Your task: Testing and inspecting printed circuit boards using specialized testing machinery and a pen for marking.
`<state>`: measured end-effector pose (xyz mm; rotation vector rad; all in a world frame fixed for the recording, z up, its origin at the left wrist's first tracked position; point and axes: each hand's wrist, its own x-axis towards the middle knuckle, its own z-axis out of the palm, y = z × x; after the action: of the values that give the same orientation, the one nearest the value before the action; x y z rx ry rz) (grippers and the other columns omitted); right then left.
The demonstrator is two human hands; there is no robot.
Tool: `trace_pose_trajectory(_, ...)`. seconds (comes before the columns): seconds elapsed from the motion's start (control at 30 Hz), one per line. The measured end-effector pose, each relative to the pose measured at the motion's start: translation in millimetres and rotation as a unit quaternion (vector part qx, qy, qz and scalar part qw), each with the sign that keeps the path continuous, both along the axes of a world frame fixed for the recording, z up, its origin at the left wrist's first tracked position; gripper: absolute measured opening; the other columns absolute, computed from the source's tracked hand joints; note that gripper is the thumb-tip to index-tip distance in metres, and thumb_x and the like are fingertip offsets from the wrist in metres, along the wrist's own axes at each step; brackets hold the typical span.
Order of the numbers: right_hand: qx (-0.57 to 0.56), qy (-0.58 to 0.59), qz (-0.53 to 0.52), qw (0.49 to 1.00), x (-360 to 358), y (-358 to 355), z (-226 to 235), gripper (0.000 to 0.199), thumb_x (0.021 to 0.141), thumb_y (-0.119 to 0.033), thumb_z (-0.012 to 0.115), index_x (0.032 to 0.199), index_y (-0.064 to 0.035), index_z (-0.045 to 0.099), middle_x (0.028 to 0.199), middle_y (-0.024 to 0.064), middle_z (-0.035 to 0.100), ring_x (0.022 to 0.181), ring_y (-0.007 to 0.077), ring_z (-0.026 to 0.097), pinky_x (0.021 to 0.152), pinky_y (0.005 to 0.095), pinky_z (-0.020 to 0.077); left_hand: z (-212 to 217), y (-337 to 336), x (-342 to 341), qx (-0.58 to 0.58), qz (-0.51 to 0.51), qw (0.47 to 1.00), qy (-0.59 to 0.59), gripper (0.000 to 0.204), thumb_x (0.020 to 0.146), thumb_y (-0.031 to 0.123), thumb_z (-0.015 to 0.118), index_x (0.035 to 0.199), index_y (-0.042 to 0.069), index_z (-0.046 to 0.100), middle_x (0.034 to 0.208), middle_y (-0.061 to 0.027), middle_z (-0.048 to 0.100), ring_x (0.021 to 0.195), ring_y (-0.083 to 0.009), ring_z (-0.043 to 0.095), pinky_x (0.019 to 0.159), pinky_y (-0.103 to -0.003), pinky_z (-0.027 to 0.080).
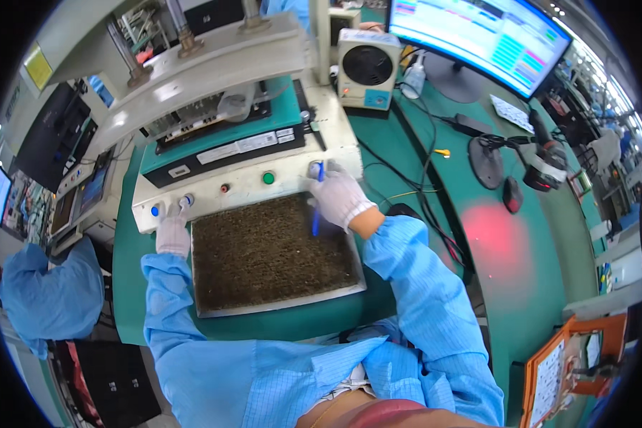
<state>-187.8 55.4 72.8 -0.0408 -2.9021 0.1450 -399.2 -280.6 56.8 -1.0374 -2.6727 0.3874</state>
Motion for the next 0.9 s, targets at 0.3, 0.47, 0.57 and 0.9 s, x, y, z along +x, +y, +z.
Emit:
trace_pose_trajectory(0.3,-0.016,0.175,0.113,0.978,188.3,41.7,58.6,0.047,0.083,-0.005,0.056,0.128,-0.0166,0.057,0.092,0.0164,0.065,0.088,0.0348,0.065,0.079,0.0421,0.0535,-38.3,-86.8,100.2,0.193,0.374,0.904,-0.077,0.070,0.096,0.047,0.043,0.153,0.014,0.018,0.154,-0.0137,0.029,0.139,-0.0365,0.031,0.115,-0.059,0.010)
trace_pose_trajectory(0.47,-0.202,0.340,-0.103,0.913,271.8,108.1,43.0,0.041,0.082,0.008,0.054,0.119,-0.0073,0.063,0.109,0.0141,0.067,0.093,0.0275,0.066,0.083,0.0336,0.0514,-83.4,-128.0,80.3,-0.008,0.361,0.931,-0.050,0.057,0.100,0.040,0.037,0.151,0.017,0.023,0.156,-0.0125,0.026,0.137,-0.0411,0.032,0.113,-0.062,0.014)
trace_pose_trajectory(0.57,-0.330,0.447,-0.227,0.800,302.8,144.5,5.5,0.033,0.098,-0.008,0.043,0.125,-0.0036,0.062,0.094,0.0005,0.062,0.066,0.0042,0.042,0.059,0.0191,0.0376,-44.4,-57.7,113.7,-0.131,0.271,0.951,-0.061,0.053,0.100,0.017,0.038,0.150,0.027,0.026,0.156,-0.0113,0.026,0.138,-0.0429,0.030,0.112,-0.059,0.022)
trace_pose_trajectory(0.9,-0.111,0.287,-0.332,0.892,316.9,162.4,-43.1,0.030,0.086,-0.003,0.057,0.112,-0.0155,0.066,0.100,0.0141,0.067,0.092,0.0298,0.064,0.081,0.0385,0.0508,-52.7,-67.6,63.2,0.067,0.339,0.926,-0.150,0.061,0.098,0.056,0.027,0.153,0.030,0.018,0.160,-0.0028,0.016,0.145,-0.0402,0.015,0.115,-0.058,0.012)
